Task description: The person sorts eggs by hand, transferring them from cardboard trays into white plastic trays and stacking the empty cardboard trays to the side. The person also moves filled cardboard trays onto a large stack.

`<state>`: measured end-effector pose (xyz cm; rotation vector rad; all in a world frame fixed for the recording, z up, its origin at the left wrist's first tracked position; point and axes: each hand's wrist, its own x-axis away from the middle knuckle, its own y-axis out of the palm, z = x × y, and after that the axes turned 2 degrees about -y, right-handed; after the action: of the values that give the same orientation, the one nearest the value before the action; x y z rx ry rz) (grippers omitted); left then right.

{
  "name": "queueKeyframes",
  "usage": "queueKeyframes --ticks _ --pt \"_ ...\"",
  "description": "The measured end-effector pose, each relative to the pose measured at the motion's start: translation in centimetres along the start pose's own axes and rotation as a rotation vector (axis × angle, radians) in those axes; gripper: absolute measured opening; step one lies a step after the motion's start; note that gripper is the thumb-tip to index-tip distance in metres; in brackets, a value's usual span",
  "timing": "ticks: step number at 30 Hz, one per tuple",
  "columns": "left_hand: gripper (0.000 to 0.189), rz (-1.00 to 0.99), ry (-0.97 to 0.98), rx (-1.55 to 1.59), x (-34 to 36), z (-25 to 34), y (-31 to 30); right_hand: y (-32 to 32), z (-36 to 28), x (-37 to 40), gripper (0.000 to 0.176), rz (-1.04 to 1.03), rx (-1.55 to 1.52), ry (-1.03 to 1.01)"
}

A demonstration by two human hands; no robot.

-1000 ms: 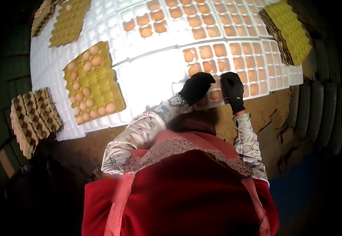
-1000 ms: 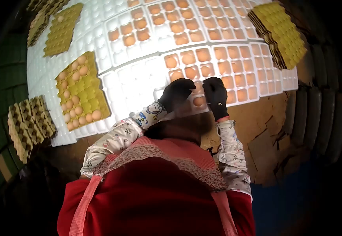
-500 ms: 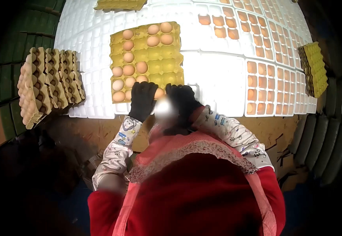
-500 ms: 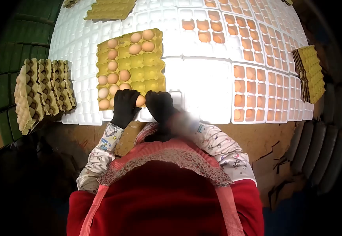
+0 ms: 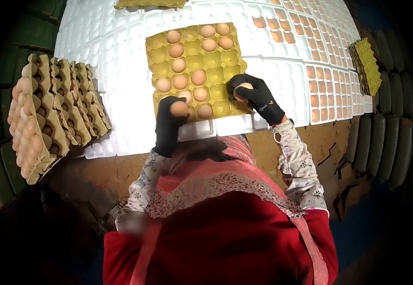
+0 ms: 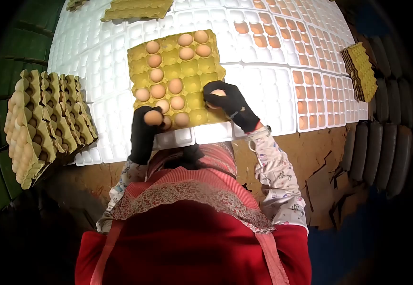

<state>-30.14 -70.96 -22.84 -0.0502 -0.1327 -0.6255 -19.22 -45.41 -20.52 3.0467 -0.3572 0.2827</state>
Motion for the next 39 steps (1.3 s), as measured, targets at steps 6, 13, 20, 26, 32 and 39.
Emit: queueKeyframes --ticks 6,13,20,26,32,39 --pt "0.021 -0.029 -0.097 -0.418 1.5 0.4 -7.5 8.8 1.2 -5.4 0.022 -0.158 1.139 -0.226" --pt "0.049 -0.159 0.175 -1.296 2.1 -0.4 -5.1 7.6 -0.6 -6.3 0.032 -0.281 1.167 -0.187" --pt "0.043 -0.143 0.28 -0.954 0.8 -0.7 -6.4 8.0 -0.8 -5.8 0.04 -0.208 0.448 -0.053" --pt "0.041 0.119 -0.166 0.355 -0.1 0.0 -7.8 15.1 0.8 -6.6 0.03 -0.044 1.424 -0.024" --pt "0.044 -0.031 0.313 -1.1 -2.8 0.4 -6.7 12.6 0.8 -6.2 0.019 -0.031 1.264 -0.23" --pt "0.045 -0.04 0.257 -1.278 -3.3 1.2 -5.2 7.4 0.0 -2.2 0.045 0.313 0.762 -0.504"
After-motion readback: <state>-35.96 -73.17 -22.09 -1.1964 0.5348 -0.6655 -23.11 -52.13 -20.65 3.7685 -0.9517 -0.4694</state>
